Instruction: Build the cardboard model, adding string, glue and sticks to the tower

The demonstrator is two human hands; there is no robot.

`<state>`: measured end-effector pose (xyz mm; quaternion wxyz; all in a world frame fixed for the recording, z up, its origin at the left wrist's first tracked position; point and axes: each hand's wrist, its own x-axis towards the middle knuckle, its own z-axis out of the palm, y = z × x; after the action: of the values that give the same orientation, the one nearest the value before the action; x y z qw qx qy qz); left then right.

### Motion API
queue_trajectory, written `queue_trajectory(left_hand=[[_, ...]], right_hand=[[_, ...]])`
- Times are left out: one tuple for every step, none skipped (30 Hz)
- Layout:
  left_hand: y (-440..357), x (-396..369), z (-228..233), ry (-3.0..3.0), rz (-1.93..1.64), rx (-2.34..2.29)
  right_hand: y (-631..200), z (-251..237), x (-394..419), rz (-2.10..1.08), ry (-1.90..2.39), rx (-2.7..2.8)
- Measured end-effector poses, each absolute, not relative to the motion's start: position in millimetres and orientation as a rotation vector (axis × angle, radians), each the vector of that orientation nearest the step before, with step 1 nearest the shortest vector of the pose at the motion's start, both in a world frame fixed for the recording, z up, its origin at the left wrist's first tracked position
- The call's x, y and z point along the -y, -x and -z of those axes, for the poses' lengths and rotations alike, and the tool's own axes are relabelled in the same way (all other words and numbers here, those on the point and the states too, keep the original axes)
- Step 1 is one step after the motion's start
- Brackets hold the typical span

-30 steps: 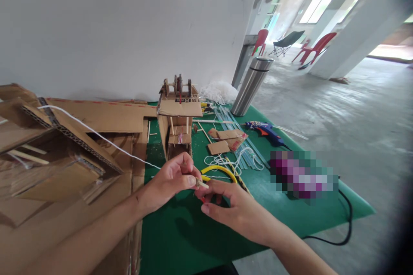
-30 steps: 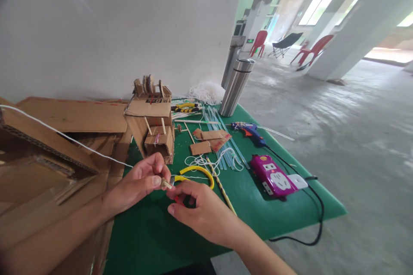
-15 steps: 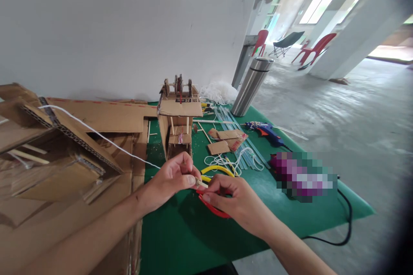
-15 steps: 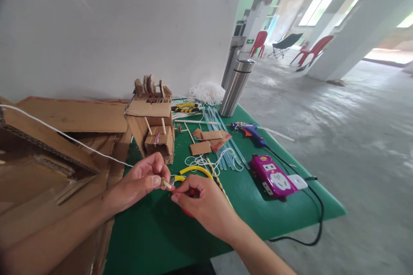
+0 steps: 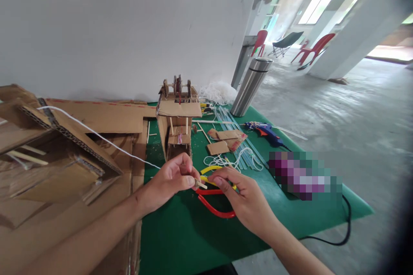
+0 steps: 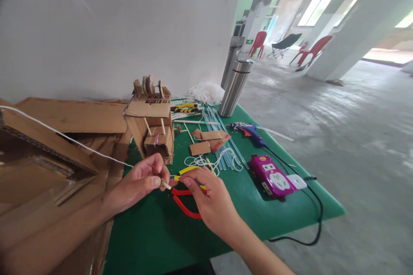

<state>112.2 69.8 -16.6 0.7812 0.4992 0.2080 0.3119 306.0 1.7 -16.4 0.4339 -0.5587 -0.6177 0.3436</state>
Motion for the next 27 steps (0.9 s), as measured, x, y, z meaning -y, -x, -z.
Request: queue_trajectory(left_hand=[[-112,-70,16,-1.077,-0.669,-0.453],[-112,-70,16,-1.077,-0.662,-0.458],[-112,-70,16,-1.079,-0.655,-0.46],[-112,-70,16,-1.081,-0.648,-0.466],[-111,-70,16,-1.084,-0.643,-0.472],[-111,-70,16,-1.086,-0.638,-0.479],[-111,-70,16,-1.087,-0.634,-0.485],[-111,-70,16,-1.087,-0.63,-0.489],[-111,-70,16,-1.085,-0.627,-0.489],[-111,-70,16,-1.084,-0.625,-0.486],[-111,-70,17,-1.083,-0.625,-0.482],[-111,-70,17,-1.082,-0.625,-0.477],[-111,-70,18,-1.08,-0.627,-0.47],[-111,-71,19,-1.075,-0.626,-0.463],[-111,-71,19,-1.072,-0.627,-0.457],[-111,-71,19,-1.069,-0.626,-0.454],[-111,-71,19,-1.066,-0.626,-0.449],[-111,-70,19,-1.065,-0.627,-0.445],[-112,-70,19,-1.065,-0.629,-0.442],[-112,-70,18,-1.065,-0.632,-0.439],[-112,-70,18,-1.065,-0.635,-0.436],[-112,-69,17,-1.065,-0.637,-0.437],[-112,-69,17,-1.067,-0.639,-0.441],[-113,-69,17,-1.07,-0.639,-0.446],[-113,-69,18,-1.074,-0.639,-0.449],[-113,-69,18,-1.081,-0.639,-0.45],[-113,-70,19,-1.088,-0.639,-0.448]], right_hand=[[-307,17,-1,-0.845,1.382,1.527],[-307,17,-1,-0.843,1.371,1.502],[-308,18,-1,-0.846,1.36,1.468],[-308,20,-1,-0.849,1.349,1.426],[-308,21,-1,-0.848,1.342,1.381],[-308,22,-1,-0.843,1.337,1.337],[-308,23,-1,-0.831,1.331,1.299],[-308,23,-1,-0.816,1.327,1.271],[-308,23,-1,-0.8,1.322,1.257],[-308,23,-1,-0.785,1.316,1.253],[-308,21,-1,-0.771,1.309,1.265],[-308,20,-1,-0.757,1.302,1.292],[-308,18,-1,-0.744,1.299,1.328],[-308,17,-1,-0.735,1.3,1.367],[-308,16,-1,-0.731,1.306,1.4],[-308,16,-1,-0.734,1.317,1.421],[-308,16,-1,-0.745,1.329,1.428],[-308,17,-1,-0.766,1.339,1.421],[-309,19,-2,-0.796,1.342,1.405],[-309,21,-2,-0.828,1.339,1.377],[-309,23,-2,-0.859,1.331,1.337],[-309,25,-3,-0.884,1.321,1.291],[-309,26,-3,-0.9,1.31,1.246],[-309,27,-4,-0.903,1.297,1.205],[-309,28,-4,-0.894,1.281,1.171],[-309,28,-5,-0.882,1.262,1.148],[-309,27,-5,-0.871,1.242,1.133]])
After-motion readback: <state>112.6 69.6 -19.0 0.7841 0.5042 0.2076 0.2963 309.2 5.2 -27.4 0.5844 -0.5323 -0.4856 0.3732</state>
